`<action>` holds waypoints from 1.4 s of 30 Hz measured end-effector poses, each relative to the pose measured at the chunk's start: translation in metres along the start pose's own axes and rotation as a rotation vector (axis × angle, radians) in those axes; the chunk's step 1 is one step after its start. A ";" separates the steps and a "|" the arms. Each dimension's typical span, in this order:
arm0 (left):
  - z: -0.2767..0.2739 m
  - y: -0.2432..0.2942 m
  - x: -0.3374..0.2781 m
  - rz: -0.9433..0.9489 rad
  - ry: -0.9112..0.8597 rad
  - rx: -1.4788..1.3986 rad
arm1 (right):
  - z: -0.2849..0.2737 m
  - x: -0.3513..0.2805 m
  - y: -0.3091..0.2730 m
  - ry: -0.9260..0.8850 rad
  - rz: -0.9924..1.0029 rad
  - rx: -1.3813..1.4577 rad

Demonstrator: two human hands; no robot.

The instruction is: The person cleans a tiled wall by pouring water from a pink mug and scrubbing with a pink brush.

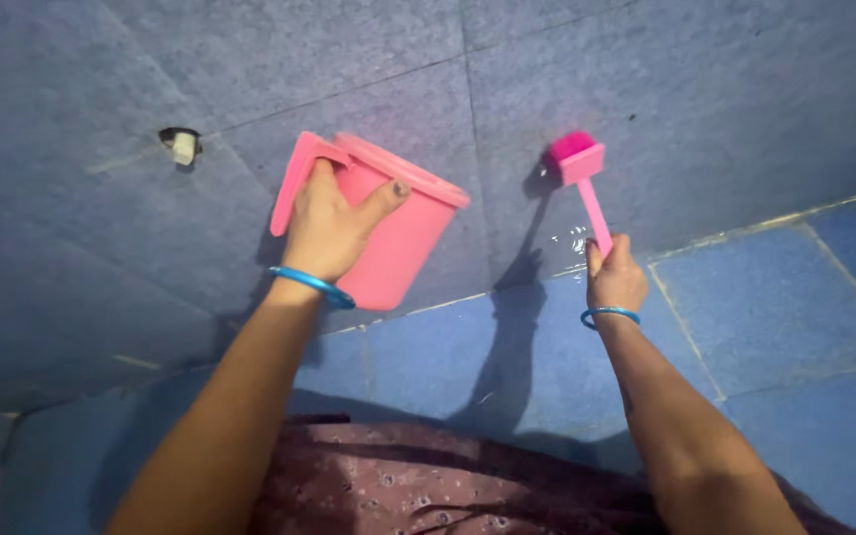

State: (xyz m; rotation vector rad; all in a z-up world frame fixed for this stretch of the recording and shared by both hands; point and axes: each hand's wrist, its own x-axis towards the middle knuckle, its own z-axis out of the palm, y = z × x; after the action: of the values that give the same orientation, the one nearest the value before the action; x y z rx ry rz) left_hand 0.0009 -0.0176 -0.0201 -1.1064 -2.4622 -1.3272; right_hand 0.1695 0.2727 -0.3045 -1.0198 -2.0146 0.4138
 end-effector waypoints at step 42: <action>0.027 0.051 0.025 0.083 -0.025 -0.295 | 0.093 0.077 -0.046 0.319 0.440 1.014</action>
State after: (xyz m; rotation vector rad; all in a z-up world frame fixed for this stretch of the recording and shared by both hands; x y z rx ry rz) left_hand 0.0222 0.0338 0.0082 -1.2772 -2.2582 -1.6997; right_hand 0.0464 0.3113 -0.2938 -0.7676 -1.0239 1.2527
